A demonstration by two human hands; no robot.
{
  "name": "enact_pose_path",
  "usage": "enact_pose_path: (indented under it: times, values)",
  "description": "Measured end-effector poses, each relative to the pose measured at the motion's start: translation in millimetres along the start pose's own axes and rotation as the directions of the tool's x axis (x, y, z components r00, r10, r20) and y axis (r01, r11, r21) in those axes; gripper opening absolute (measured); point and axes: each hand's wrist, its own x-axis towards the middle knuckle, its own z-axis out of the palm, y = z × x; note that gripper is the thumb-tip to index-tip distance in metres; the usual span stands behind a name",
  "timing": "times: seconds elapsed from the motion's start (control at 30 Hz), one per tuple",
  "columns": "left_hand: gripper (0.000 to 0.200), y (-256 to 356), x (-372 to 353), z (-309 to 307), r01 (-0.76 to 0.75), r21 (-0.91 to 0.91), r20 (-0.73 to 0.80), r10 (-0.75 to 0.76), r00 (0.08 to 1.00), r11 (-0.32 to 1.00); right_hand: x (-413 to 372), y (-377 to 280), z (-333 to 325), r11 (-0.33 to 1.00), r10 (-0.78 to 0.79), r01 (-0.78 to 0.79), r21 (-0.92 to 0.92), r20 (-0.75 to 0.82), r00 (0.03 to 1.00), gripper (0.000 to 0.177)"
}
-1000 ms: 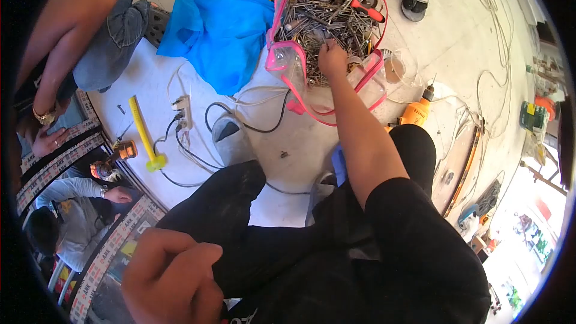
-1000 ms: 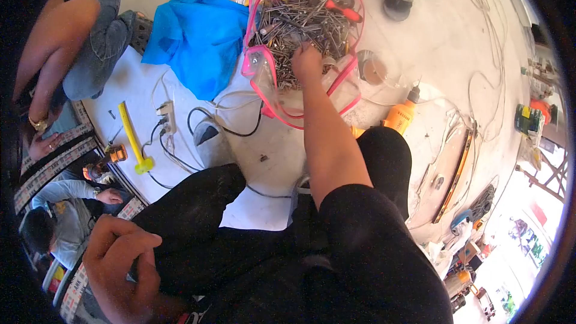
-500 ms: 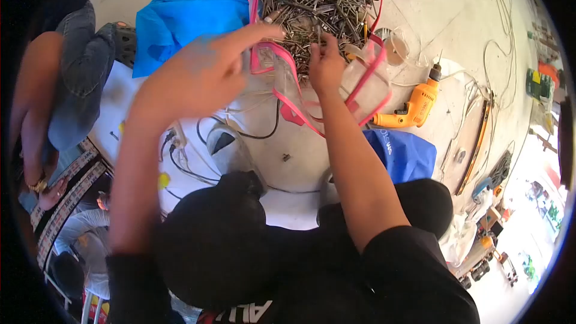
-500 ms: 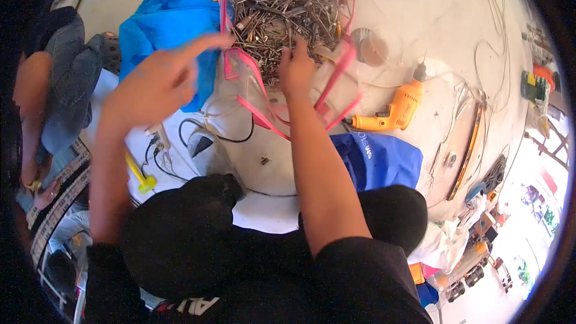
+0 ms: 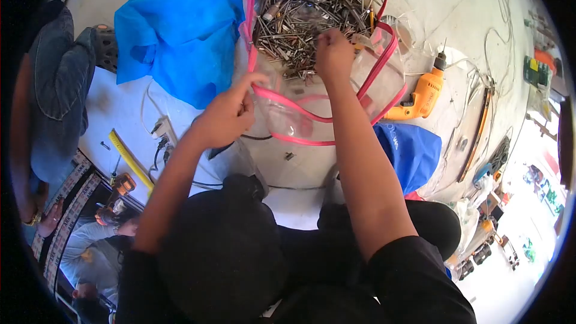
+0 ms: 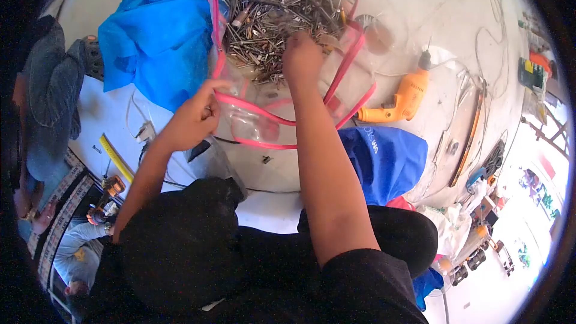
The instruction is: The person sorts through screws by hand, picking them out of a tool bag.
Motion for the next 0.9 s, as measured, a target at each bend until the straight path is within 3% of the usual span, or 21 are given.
enact_pose_path:
  times: [0.03,0.07,0.1,0.13,0.17,0.23,0.27,0.3,0.37,0.47,0.6,0.67,0.77,0.9]
  values:
    - [0.063,-4,-9,12,-0.039,-0.287,-0.146,-0.003,0.989,0.957,-3,1,-6,1.0,-0.009,0.009,-0.002,-0.011,1.0,0.012]
    - [0.063,-14,-19,23,-0.052,-0.283,-0.147,0.01,0.989,0.958,-6,4,-14,0.994,-0.055,0.03,0.108,0.231,0.971,0.013]
    - [0.06,-33,-31,33,-0.016,-0.155,-0.34,-0.038,0.94,0.988,-9,5,-23,0.976,-0.122,0.023,0.217,0.455,0.882,0.014]
    - [0.057,-53,-43,44,0.05,-0.035,-0.525,-0.06,0.849,0.998,-12,3,-31,0.975,-0.127,0.029,0.218,0.451,0.884,0.014]
    - [0.053,-78,-56,57,0.03,0.073,-0.544,0.014,0.839,0.997,-15,1,-38,0.972,-0.111,0.014,0.235,0.406,0.907,0.016]
    - [0.051,-110,-68,70,0.009,0.182,-0.562,0.096,0.822,0.983,-11,-7,-44,0.969,-0.007,-0.077,0.235,0.337,0.942,0.02]
    - [0.049,-120,-70,76,-0.046,0.402,-0.494,0.259,0.83,0.915,-7,-10,-45,0.97,-0.011,-0.072,0.233,0.336,0.942,0.02]
    - [0.047,-121,-71,80,-0.102,0.595,-0.391,0.398,0.83,0.797,-4,-9,-44,0.982,0.013,-0.056,0.183,0.227,0.974,0.022]
    - [0.046,-127,-64,85,-0.056,0.596,-0.385,0.346,0.856,0.801,0,-2,-43,0.998,0.005,-0.009,0.064,0.055,0.998,0.023]
    - [0.043,-126,-55,91,0.018,0.651,-0.389,0.313,0.867,0.759,4,25,-33,0.997,0.048,-0.041,-0.069,0.11,0.993,0.025]
    - [0.039,-122,-50,92,0.093,0.664,-0.442,0.289,0.849,0.742,5,18,-32,0.996,0.087,-0.089,0.009,0.115,0.99,0.02]
    - [0.038,-118,-49,93,0.089,0.675,-0.46,0.323,0.827,0.732,6,7,-34,0.987,0.151,-0.138,-0.082,0.18,0.972,0.019]
    - [0.035,-115,-50,95,0.1,0.674,-0.481,0.332,0.811,0.732,-1,2,-20,0.978,0.056,-0.016,-0.207,0.19,0.98,0.027]
    - [0.035,-119,-48,92,0.119,0.668,-0.45,0.271,0.851,0.735,-15,-9,-20,0.999,0.046,-0.045,-0.012,0.261,0.964,0.021]
